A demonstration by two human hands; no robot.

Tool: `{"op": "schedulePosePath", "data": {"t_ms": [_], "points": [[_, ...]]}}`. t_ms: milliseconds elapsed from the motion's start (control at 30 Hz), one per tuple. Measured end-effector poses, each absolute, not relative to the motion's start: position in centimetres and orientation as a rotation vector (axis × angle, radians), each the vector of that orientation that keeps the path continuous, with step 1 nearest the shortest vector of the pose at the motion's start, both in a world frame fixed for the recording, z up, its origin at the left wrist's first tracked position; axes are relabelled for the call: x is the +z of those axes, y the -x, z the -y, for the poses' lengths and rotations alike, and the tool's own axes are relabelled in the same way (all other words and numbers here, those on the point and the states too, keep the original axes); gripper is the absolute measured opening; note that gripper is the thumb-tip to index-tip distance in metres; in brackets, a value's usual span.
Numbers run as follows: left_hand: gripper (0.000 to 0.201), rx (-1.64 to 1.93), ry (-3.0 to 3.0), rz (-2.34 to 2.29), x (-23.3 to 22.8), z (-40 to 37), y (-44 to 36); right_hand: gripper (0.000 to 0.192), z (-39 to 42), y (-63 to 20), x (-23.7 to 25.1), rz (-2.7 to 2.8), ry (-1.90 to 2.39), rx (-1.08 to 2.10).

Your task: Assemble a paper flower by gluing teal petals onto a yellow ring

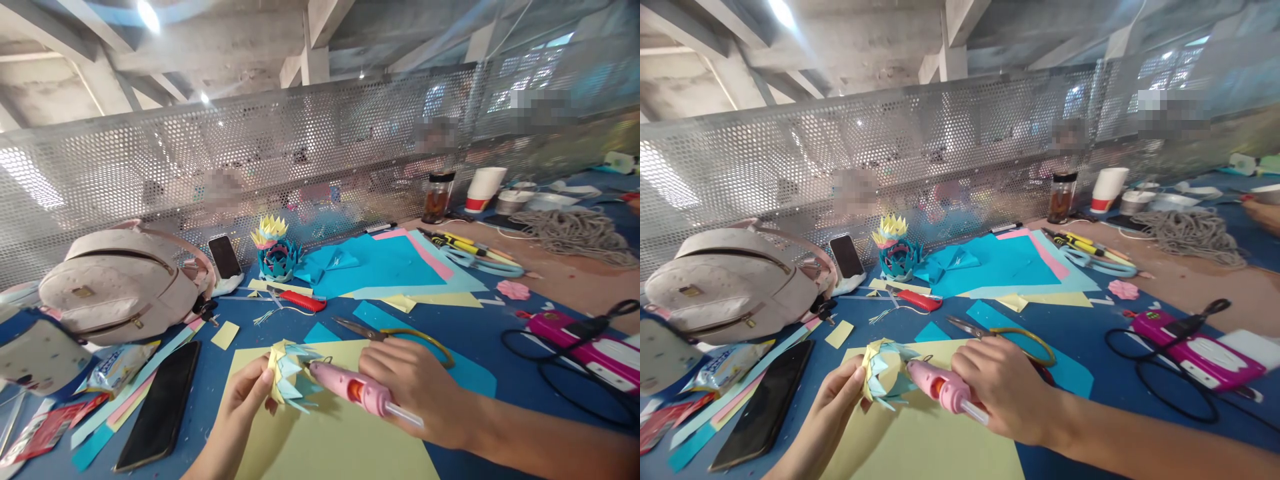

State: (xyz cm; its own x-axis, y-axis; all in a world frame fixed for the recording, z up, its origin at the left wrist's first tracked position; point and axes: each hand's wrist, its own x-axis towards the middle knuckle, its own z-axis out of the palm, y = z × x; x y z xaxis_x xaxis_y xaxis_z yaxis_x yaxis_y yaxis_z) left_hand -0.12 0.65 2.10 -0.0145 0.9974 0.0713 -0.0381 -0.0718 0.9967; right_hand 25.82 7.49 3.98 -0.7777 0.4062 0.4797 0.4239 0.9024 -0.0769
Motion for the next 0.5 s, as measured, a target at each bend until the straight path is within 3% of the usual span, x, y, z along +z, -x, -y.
{"op": "schedulePosePath", "data": {"t_ms": [500], "points": [[0.042, 1.360, -1.270, -1.185, 1.80, -0.65, 0.45, 0.023, -7.46, -25.81, 4.08, 2.634, 0.648, 0.126]]}}
